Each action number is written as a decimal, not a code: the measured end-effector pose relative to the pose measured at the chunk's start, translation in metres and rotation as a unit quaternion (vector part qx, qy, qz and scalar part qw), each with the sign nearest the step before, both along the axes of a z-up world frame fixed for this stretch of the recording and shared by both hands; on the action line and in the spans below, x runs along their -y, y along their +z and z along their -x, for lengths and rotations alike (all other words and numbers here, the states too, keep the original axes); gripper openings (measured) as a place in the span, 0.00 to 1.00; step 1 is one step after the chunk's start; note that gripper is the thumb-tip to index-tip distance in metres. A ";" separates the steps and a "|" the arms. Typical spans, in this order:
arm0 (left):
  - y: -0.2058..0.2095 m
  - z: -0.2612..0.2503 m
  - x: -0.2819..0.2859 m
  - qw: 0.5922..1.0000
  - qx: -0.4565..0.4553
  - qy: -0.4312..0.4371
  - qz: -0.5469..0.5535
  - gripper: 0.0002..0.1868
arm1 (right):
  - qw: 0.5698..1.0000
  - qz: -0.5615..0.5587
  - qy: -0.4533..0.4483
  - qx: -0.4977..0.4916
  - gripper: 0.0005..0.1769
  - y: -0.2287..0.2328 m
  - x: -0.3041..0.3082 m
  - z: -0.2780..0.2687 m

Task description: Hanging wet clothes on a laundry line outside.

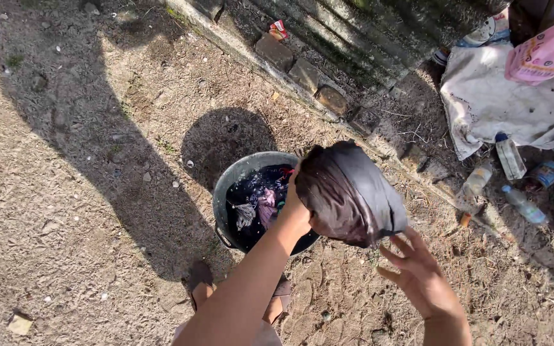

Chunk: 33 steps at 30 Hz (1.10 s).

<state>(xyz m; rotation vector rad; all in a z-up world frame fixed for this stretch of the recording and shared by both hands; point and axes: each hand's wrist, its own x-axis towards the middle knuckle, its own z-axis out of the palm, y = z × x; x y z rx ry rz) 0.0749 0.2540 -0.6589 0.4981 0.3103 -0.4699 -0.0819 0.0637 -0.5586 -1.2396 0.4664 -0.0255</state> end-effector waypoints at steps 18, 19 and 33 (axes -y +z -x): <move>0.095 0.033 -0.054 0.961 0.094 -0.259 0.009 0.37 | 0.873 -0.472 -0.121 -0.032 0.28 0.004 -0.070 -0.013; 0.110 0.027 -0.074 0.941 0.196 -0.274 0.019 0.46 | 0.892 -0.416 -0.165 -0.065 0.29 0.010 -0.069 -0.013; 0.162 0.006 -0.064 0.954 -0.079 -0.279 0.081 0.24 | 0.914 0.293 0.041 0.276 0.14 0.151 -0.100 -0.041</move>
